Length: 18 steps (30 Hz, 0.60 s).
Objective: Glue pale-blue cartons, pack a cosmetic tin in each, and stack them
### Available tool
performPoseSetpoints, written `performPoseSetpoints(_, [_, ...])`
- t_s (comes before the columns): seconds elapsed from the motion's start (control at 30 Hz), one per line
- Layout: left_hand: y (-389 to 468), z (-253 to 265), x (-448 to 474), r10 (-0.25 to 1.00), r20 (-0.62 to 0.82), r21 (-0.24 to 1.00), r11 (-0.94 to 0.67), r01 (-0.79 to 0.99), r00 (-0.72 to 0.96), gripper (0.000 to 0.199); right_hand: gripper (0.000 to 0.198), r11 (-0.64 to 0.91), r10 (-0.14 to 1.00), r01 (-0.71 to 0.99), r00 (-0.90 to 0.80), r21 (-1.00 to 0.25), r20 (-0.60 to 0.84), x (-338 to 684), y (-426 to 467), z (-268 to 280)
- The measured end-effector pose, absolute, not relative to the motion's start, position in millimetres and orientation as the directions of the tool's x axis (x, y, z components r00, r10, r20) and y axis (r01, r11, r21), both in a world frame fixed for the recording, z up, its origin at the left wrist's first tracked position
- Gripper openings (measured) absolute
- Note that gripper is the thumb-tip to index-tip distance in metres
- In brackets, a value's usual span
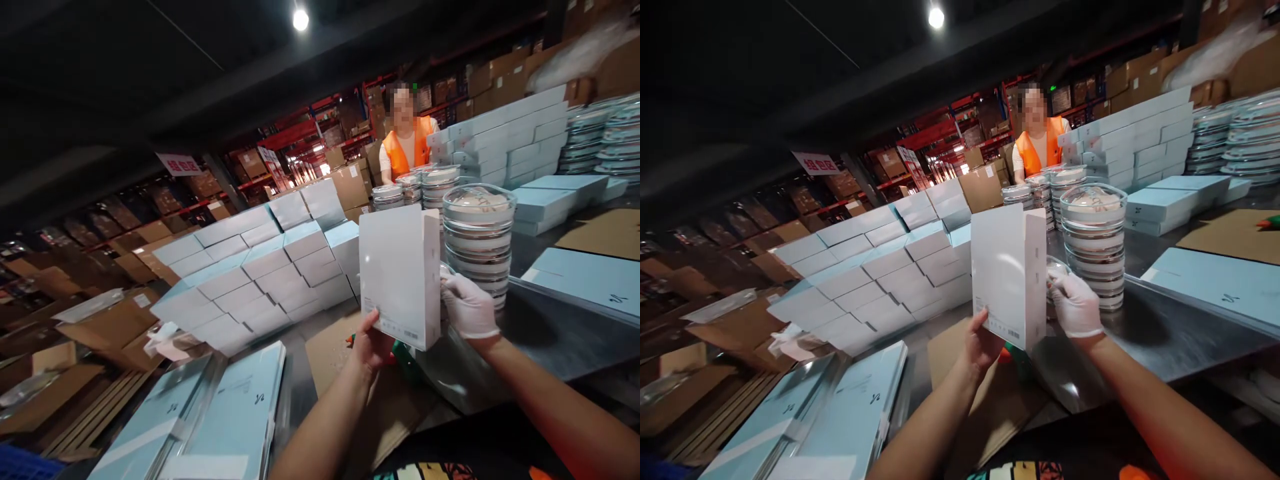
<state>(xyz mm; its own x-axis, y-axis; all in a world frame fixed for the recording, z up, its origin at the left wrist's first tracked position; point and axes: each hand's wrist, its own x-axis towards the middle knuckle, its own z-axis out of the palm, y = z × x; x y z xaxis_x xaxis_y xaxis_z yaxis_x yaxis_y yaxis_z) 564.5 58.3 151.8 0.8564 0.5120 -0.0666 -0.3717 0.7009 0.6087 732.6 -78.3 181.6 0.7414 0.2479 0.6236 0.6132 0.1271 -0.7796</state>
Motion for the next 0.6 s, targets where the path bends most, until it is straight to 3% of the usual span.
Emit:
performPoseSetpoints(0.1, [57.2,135.7,550.9,0.440,-0.101,0.615,0.732,-0.292,0.892,0.043,0.035,0.110,0.094,0.578,0.803,-0.808,0.588,732.4,-76.9,195.4])
performPoseSetpoints(0.17, [59.7,129.2,533.8,0.465,-0.098,0.663,0.690,-0.291,0.880,0.051,0.032,0.113,-0.015,0.586,0.808,-0.802,0.589,733.7,-79.2,213.8])
performPoseSetpoints(0.27, [74.5,127.0,493.3,0.659,0.002,0.812,0.438,-0.386,0.752,0.069,0.028,0.127,-0.177,0.637,0.769,-0.761,0.614,732.9,-94.5,249.2])
performPoseSetpoints(0.33, [87.7,126.0,460.9,0.800,0.104,0.892,0.188,-0.411,0.591,0.083,0.026,0.194,-0.206,0.686,0.727,-0.701,0.655,726.3,-109.6,273.2])
performPoseSetpoints(0.4, [97.0,121.5,430.4,0.864,0.152,0.941,0.021,-0.337,0.480,0.093,0.026,0.324,-0.061,0.690,0.698,-0.647,0.713,713.1,-121.8,294.6])
performPoseSetpoints(0.47, [98.1,112.7,406.6,0.890,0.139,0.968,-0.030,-0.248,0.434,0.096,0.035,0.434,0.280,0.569,0.652,-0.699,0.705,694.4,-125.4,311.7])
performPoseSetpoints(0.53, [91.7,100.3,391.6,0.903,0.122,0.978,-0.040,-0.203,0.413,0.097,0.045,0.399,0.624,0.460,0.497,-0.793,0.603,672.9,-118.1,321.9])
performPoseSetpoints(0.6, [81.9,86.3,384.1,0.895,0.136,0.986,-0.078,-0.150,0.425,0.095,0.045,0.351,0.788,0.540,0.270,-0.765,0.553,652.7,-103.0,322.7])
